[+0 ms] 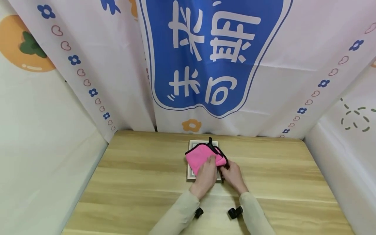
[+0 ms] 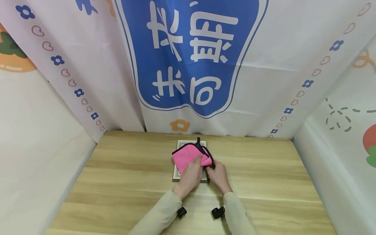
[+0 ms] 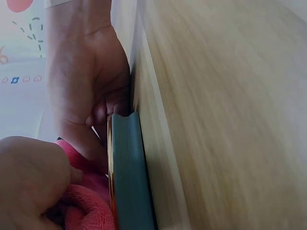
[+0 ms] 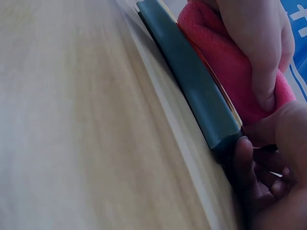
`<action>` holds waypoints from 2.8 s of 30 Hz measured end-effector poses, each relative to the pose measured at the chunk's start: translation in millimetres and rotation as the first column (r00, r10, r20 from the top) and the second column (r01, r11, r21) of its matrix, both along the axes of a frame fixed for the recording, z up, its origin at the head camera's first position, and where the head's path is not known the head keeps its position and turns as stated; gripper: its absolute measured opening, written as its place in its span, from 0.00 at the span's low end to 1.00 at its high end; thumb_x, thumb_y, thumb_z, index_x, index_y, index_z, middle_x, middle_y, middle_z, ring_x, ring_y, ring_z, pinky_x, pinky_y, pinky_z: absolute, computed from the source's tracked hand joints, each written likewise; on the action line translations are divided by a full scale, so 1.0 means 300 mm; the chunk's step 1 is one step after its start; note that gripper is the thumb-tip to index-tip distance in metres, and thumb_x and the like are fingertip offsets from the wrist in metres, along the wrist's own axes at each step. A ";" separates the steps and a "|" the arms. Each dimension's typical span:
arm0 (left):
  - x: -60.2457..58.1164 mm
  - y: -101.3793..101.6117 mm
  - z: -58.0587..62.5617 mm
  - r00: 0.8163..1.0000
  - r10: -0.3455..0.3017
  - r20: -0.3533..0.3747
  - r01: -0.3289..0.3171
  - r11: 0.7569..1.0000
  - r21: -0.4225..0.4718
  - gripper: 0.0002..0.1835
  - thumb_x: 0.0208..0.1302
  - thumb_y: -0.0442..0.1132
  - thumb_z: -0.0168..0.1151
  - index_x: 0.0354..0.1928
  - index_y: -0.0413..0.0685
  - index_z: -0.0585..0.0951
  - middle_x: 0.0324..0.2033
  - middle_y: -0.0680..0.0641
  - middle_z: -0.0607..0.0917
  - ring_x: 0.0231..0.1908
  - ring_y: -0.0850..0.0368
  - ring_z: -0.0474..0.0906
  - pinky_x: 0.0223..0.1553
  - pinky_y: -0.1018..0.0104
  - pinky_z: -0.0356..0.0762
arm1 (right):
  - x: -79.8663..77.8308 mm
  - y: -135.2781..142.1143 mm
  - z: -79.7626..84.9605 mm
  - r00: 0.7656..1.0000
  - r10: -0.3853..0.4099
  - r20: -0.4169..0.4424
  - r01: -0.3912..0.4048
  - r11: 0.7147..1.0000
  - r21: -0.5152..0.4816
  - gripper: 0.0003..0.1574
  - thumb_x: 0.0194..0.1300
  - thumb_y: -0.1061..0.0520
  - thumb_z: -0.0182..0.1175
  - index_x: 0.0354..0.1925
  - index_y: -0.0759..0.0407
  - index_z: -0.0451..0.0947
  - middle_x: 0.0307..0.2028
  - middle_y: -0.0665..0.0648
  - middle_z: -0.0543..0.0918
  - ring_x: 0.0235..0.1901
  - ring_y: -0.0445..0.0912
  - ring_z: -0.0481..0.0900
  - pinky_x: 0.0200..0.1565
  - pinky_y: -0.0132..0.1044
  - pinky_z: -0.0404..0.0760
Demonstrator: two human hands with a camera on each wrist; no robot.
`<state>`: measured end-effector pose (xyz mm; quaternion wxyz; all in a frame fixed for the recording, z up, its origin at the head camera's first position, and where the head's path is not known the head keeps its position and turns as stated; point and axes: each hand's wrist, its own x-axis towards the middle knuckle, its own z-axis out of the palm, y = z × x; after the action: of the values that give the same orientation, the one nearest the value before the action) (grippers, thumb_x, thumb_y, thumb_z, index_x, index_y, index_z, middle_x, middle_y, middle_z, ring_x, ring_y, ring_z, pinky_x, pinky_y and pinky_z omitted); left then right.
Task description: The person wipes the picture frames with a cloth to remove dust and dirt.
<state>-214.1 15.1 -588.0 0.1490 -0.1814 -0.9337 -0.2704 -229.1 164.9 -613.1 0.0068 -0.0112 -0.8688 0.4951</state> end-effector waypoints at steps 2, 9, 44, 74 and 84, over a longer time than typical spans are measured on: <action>-0.010 -0.002 0.006 1.000 -0.005 0.007 0.004 1.000 0.019 0.22 0.69 0.28 0.65 0.64 0.32 0.77 0.42 0.40 0.87 0.28 0.48 0.87 0.27 0.67 0.85 | -0.008 -0.008 0.006 1.000 -0.003 -0.013 0.003 1.000 -0.007 0.06 0.68 0.61 0.62 0.37 0.64 0.83 0.26 0.56 0.82 0.25 0.44 0.76 0.29 0.37 0.77; -0.002 0.004 0.008 0.997 -0.015 0.071 0.011 0.998 0.065 0.25 0.67 0.27 0.66 0.66 0.33 0.76 0.43 0.39 0.88 0.27 0.47 0.87 0.25 0.66 0.83 | -0.002 -0.009 0.008 1.000 -0.017 0.010 0.017 1.000 0.007 0.05 0.67 0.63 0.62 0.33 0.63 0.81 0.26 0.56 0.81 0.25 0.44 0.76 0.29 0.36 0.76; 0.007 -0.088 0.148 1.000 0.003 0.025 -0.016 0.844 0.537 0.11 0.76 0.30 0.58 0.56 0.39 0.81 0.30 0.44 0.84 0.26 0.61 0.75 0.28 0.67 0.77 | 0.003 -0.023 -0.006 0.998 0.023 -0.066 -0.026 0.999 -0.032 0.23 0.70 0.62 0.66 0.62 0.67 0.84 0.30 0.51 0.84 0.25 0.37 0.75 0.28 0.30 0.76; 0.086 -0.378 0.132 0.970 0.223 -0.101 -0.170 0.909 0.381 0.30 0.73 0.24 0.60 0.75 0.38 0.71 0.46 0.31 0.89 0.30 0.48 0.89 0.27 0.71 0.85 | 0.056 -0.023 -0.029 1.000 0.000 0.014 0.001 0.996 -0.085 0.27 0.71 0.59 0.67 0.65 0.67 0.81 0.33 0.52 0.83 0.24 0.38 0.73 0.24 0.30 0.73; 0.128 -0.305 0.048 0.991 0.133 0.022 -0.135 0.982 0.129 0.29 0.69 0.29 0.67 0.71 0.36 0.75 0.36 0.40 0.90 0.25 0.56 0.84 0.27 0.67 0.83 | 0.021 -0.016 -0.008 1.000 0.013 -0.006 -0.013 0.997 -0.073 0.27 0.72 0.59 0.67 0.66 0.67 0.81 0.32 0.51 0.82 0.20 0.38 0.73 0.22 0.31 0.75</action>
<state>-175.8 -76.4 -573.7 0.1720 -0.1061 -0.9252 -0.3212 -222.8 160.0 -615.6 0.0057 -0.0044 -0.8502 0.5265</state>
